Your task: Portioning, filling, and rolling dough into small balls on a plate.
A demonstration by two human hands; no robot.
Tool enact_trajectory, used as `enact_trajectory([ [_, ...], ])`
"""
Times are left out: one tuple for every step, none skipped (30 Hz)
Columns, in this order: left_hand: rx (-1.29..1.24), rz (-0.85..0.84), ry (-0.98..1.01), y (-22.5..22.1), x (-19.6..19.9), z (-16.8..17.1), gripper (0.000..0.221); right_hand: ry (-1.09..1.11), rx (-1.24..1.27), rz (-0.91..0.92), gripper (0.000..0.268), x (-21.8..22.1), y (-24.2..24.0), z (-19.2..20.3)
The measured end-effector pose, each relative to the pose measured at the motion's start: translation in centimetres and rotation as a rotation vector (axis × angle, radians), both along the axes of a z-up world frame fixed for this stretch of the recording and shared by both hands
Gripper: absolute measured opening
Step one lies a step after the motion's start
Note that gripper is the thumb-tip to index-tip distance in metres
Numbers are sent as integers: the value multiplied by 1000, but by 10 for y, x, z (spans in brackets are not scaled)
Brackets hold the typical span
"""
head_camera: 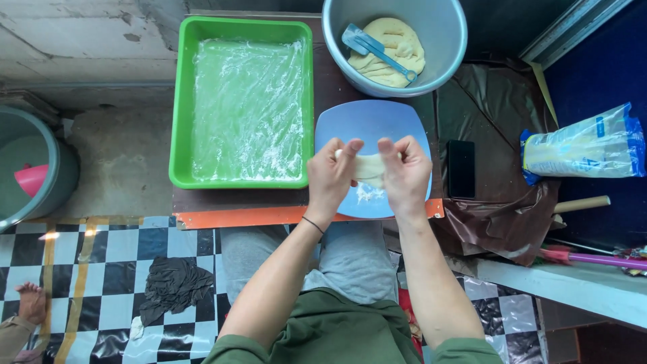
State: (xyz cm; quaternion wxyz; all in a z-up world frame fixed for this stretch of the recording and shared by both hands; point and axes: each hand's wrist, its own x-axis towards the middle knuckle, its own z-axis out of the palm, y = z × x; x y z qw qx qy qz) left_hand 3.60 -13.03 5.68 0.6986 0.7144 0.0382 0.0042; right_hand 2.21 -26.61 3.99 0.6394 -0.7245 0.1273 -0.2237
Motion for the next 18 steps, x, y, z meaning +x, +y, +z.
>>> enact_trajectory([
  [-1, -1, 7, 2, 2, 1, 58, 7, -1, -1, 43, 2, -7, -7],
  [-25, -21, 27, 4, 5, 1, 56, 29, 10, 22, 43, 3, -14, -13],
  [-50, -35, 48, 7, 7, 2, 55, 52, 20, 50, 42, 5, -20, -20],
  [-51, -32, 54, 5, 7, 1, 55, 58, 20, 53, 42, 14, -29, -25],
  [-130, -100, 91, 5, 5, 1, 48, 61, 51, 48, 41, 19, -37, -31],
  [-209, -168, 129, 4, 3, 1, 42, 64, 82, 43, 40, 24, -46, -37],
  [-209, -166, 130, 5, 3, -9, 42, 66, 82, 45, 40, 22, -42, -26],
  [-314, -213, 153, 6, 3, -17, 37, 124, 203, 100, 38, 20, -38, -14],
  [-418, -265, 175, 6, 5, -26, 33, 178, 325, 152, 38, 18, -34, -3],
  [-417, -268, 175, 10, 10, -24, 33, 177, 326, 149, 38, 18, -35, 9],
  [-357, -309, 184, 14, 9, -22, 33, 215, 329, 205, 36, 12, -35, 20],
  [-297, -350, 192, 19, 9, -21, 35, 252, 332, 261, 36, 6, -34, 30],
  [-299, -350, 198, 20, 8, -14, 35, 258, 333, 259, 36, 0, -32, 41],
  [-235, -380, 193, 21, 7, -7, 44, 259, 79, 271, 41, -6, -30, 51],
  [-170, -406, 191, 22, 5, 1, 55, 259, -174, 286, 56, -13, -29, 62],
  [-171, -403, 199, 16, 0, 10, 55, 267, -172, 289, 56, -23, -20, 63],
  [-142, -409, 221, 10, 0, 20, 61, 142, -344, 425, 49, -29, -12, 64],
  [-112, -414, 243, 4, 0, 30, 67, 15, -516, 559, 50, -35, -3, 65],
])
